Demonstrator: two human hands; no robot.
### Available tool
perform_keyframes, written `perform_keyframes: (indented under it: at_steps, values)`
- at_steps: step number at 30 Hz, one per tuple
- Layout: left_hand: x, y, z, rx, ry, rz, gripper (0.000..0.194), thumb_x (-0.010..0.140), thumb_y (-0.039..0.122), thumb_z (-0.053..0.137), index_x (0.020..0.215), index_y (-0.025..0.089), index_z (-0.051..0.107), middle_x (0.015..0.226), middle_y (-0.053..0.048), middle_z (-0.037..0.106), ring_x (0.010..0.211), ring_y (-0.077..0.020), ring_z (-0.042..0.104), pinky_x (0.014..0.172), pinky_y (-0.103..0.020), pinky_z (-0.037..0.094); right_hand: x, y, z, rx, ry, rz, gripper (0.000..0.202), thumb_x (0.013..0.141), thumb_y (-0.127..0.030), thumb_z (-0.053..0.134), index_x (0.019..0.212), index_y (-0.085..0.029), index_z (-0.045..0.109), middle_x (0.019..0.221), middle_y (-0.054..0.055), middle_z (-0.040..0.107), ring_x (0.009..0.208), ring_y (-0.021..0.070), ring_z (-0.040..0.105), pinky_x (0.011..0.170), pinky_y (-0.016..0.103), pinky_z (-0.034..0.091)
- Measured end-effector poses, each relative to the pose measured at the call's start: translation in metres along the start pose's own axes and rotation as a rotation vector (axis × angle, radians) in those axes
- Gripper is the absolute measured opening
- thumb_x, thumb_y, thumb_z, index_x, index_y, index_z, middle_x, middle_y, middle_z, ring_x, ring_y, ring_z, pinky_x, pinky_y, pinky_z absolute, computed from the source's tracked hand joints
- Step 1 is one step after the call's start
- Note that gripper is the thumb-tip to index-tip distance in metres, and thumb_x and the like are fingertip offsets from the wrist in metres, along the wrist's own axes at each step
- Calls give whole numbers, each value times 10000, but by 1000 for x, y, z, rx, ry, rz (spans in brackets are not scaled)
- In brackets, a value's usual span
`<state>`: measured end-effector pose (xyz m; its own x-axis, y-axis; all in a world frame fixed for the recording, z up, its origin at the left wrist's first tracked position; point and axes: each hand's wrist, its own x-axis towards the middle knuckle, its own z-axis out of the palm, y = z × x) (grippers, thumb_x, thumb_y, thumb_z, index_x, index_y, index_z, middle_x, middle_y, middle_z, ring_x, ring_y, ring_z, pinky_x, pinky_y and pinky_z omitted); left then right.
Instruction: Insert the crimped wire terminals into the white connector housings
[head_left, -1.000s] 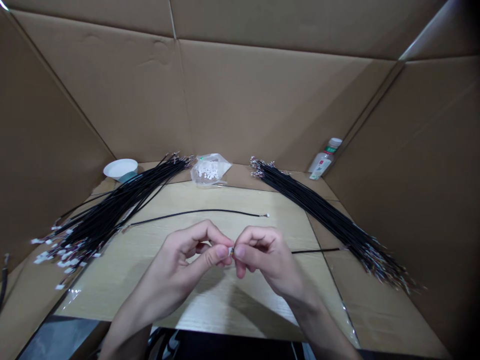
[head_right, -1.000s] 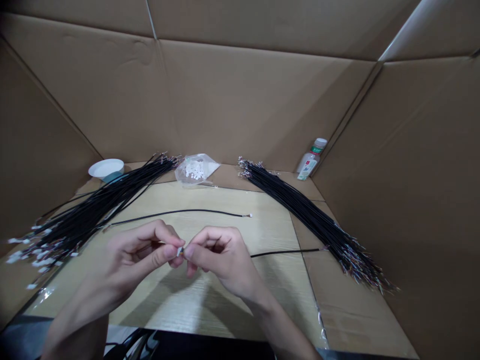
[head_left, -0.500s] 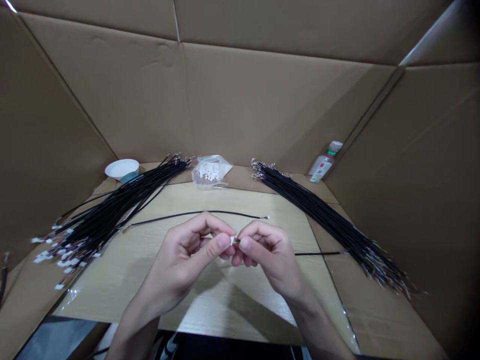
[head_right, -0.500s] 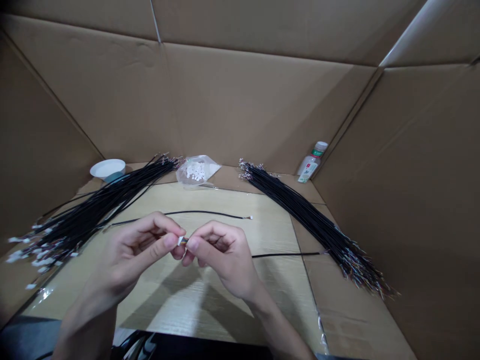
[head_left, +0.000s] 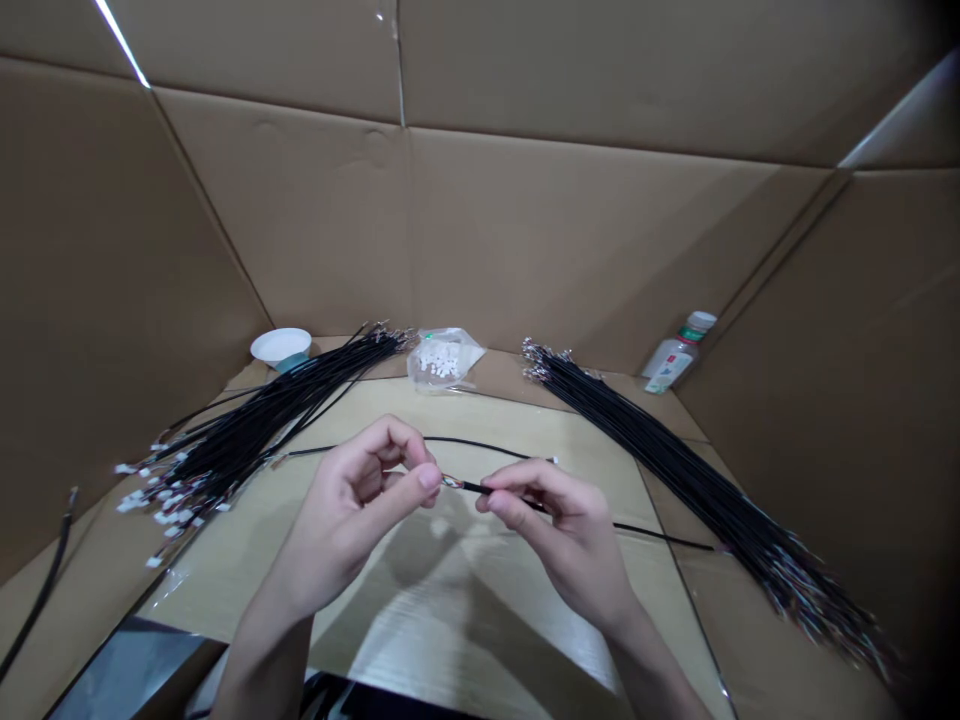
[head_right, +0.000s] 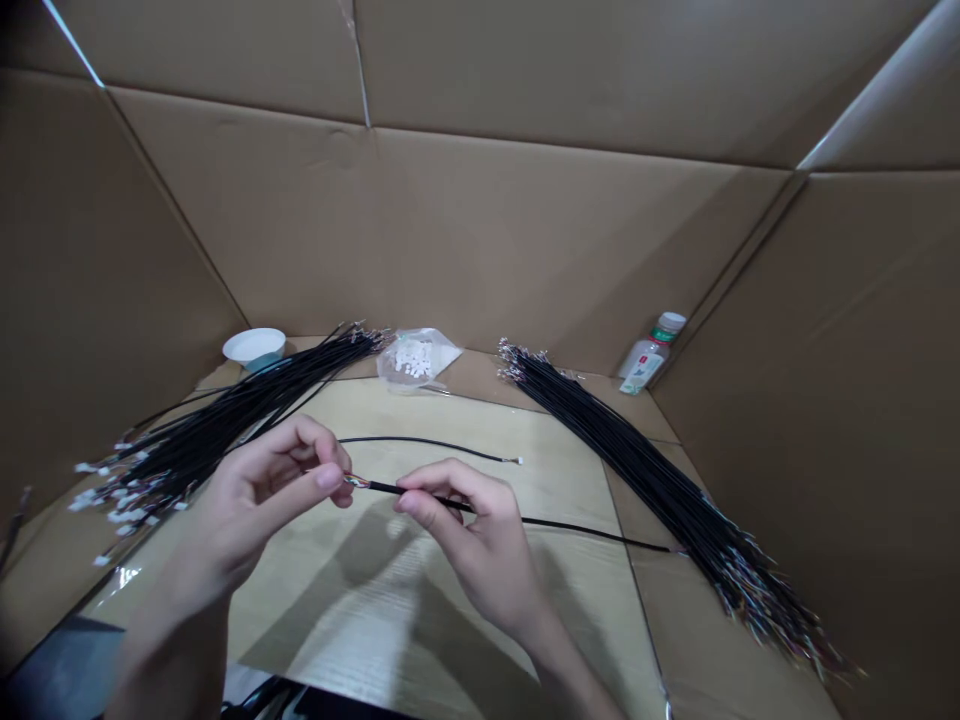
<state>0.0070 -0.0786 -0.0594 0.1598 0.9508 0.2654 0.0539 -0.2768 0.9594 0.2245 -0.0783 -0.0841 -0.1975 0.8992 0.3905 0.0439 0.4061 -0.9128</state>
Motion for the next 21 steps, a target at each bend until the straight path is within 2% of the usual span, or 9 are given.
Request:
perform_keyframes:
  at_steps: [5,7,9,11,13,15,17,19,21]
  values:
    - [1,-1,-9,-37,156,19,158,941,274,758,876,195,638,776,23,662,713,-113,653,673,-200,528,9,-4,-1,-277,-35,-92,72,974,-287,732,1007,-259,789,959,18,815,802,175,730,627,274,517]
    - [0,-5,-20,-32,285,71,146,937,267,760,897,203,636,794,25,671,721,-118,659,683,-208,533,17,-4,-9,-397,-13,-152,67,978,-269,727,1016,-266,782,968,15,812,797,181,718,647,294,509]
    - [-1,-12,-35,-3,455,126,132,937,266,760,924,215,639,822,29,680,752,-124,670,725,-216,543,29,-3,-18,-485,-9,-223,94,996,-230,697,1047,-265,768,1012,25,805,897,207,725,732,323,524]
    - [-4,-22,-52,40,611,152,136,922,268,773,955,221,650,850,30,691,790,-130,683,763,-221,548,48,-1,-23,-585,4,-386,122,1010,-185,660,1064,-252,746,998,36,785,919,218,697,807,357,513]
    - [-7,-38,-69,81,742,168,167,888,295,797,959,210,673,852,19,703,790,-142,691,753,-229,553,73,1,-19,-690,-42,-505,139,1022,-169,632,1089,-243,728,1003,54,763,919,228,664,825,376,490]
    - [-11,-57,-84,107,892,188,218,849,353,814,934,191,697,822,4,708,742,-151,688,711,-241,560,104,5,-3,-734,-172,-583,171,1043,-149,577,1078,-237,719,980,60,754,929,233,630,844,384,467]
    - [-16,-78,-100,94,1034,149,272,832,411,810,945,186,709,841,-6,713,729,-154,687,698,-253,568,137,11,25,-708,-321,-611,198,1051,-136,538,1082,-225,712,1016,77,746,973,242,610,877,390,461]
    - [-23,-97,-118,81,1146,111,317,815,452,806,955,183,713,872,-14,712,745,-159,687,721,-274,585,172,21,61,-642,-419,-643,214,1054,-135,517,1063,-217,714,1017,85,738,966,248,591,892,398,452]
    - [-29,-111,-138,100,1224,104,339,824,466,788,980,179,699,904,-21,705,772,-164,686,764,-304,600,205,35,103,-604,-459,-667,234,1046,-115,513,1037,-225,720,1033,74,745,1013,247,596,922,397,453]
